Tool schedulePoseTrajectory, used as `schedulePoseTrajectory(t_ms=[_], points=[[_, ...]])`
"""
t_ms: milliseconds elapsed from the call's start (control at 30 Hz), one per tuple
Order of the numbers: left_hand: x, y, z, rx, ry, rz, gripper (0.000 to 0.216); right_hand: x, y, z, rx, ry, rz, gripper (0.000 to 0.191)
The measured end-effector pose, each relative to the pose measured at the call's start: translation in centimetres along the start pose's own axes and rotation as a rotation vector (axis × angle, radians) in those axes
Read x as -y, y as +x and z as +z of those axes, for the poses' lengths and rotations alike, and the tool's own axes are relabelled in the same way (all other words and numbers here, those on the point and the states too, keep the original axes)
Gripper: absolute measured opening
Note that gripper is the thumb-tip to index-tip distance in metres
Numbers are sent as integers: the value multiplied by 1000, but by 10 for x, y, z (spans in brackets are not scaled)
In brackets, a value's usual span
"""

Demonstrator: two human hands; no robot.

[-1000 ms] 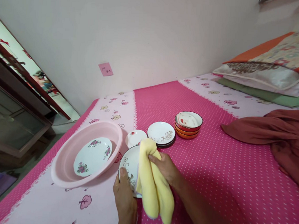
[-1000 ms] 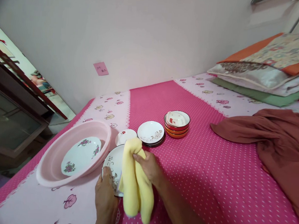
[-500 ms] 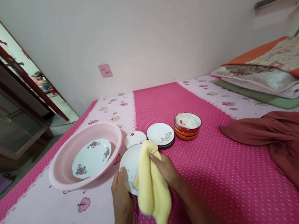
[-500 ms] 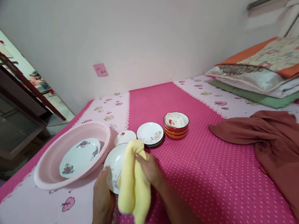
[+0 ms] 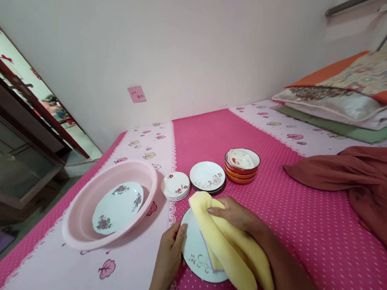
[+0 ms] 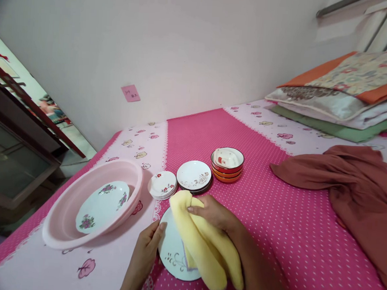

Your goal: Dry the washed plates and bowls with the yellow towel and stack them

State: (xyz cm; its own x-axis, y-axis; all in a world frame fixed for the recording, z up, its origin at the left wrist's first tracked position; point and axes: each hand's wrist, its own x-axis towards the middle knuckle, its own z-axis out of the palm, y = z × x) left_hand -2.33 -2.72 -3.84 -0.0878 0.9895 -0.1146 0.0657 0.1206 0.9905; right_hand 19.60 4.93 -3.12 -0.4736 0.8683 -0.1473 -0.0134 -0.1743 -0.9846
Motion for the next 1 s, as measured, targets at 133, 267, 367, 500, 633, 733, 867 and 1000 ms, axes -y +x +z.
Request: schedulePoseTrajectory(t_ms=[133,267,367,500,633,733,867,1000], points=[[2,-1,2,-43,-14,0,52,-1,6,-3,21,4,-2,51],[8,0,2,-171,-45,-2,56,-5,13,-3,-5,68,4,59],[15,2,0,-279,-79,-16,58,-11,18,2,-38,72,-36,65],[21,4,-2,-392,-138,-54,59,-21,24,16,-107,50,-50,63],[20,4,-1,-489,-175,-69,58,-30,30,29,-125,48,-63,60],[19,3,5,-529,-229,-73,57,-35,32,35,-115,37,-70,60],[21,5,12,-550,-313,-69,58,-42,28,45,-87,1,-54,56],[23,8,9,-519,-362,-49,57,-44,4,57,39,-37,-16,44]])
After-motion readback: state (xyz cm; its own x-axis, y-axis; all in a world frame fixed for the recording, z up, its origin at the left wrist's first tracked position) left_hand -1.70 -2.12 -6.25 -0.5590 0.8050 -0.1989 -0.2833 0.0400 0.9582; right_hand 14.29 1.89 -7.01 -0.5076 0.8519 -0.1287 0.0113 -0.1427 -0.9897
